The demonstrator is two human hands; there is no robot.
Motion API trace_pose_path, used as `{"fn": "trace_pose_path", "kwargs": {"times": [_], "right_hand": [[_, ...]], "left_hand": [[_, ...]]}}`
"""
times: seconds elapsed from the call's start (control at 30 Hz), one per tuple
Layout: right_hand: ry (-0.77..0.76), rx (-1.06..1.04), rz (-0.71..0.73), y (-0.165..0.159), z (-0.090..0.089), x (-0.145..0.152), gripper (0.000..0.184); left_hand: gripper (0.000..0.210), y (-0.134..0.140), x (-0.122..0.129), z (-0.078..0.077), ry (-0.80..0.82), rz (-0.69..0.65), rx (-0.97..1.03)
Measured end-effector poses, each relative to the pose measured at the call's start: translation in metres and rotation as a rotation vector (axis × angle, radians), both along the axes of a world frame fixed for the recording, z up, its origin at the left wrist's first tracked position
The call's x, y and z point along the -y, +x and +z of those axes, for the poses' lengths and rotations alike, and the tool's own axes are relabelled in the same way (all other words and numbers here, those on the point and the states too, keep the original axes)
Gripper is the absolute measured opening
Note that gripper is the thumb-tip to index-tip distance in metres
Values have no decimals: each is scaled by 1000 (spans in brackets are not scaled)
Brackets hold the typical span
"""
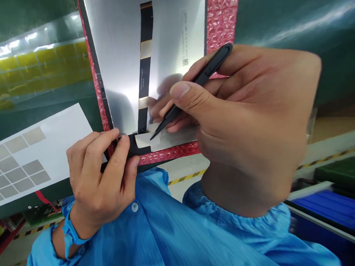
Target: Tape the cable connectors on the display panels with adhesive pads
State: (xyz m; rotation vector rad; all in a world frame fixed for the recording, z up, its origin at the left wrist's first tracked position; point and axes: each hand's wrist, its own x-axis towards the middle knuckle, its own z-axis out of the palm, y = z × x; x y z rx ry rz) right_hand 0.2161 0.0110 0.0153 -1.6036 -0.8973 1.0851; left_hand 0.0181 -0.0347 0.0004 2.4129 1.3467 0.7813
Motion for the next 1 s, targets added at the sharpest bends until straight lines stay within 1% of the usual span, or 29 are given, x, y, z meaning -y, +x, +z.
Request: {"fn": "trace_pose_path", "kwargs": {"times": [0.27, 0.5, 0.8, 1.0], "right_hand": [[-22, 55, -45, -6, 7, -1, 17], [10, 92, -29, -4, 2, 1, 12], [20, 108, -19, -4, 3, 3, 10], [12, 124, -35, -4, 0, 3, 12]], "left_hand": [[39, 0, 0, -2, -14, 18, -3], [38, 0, -2, -4, 36, 3, 3], [33, 2, -2, -3, 55, 6, -22], [35, 3, -1, 0, 0, -15, -58]]}}
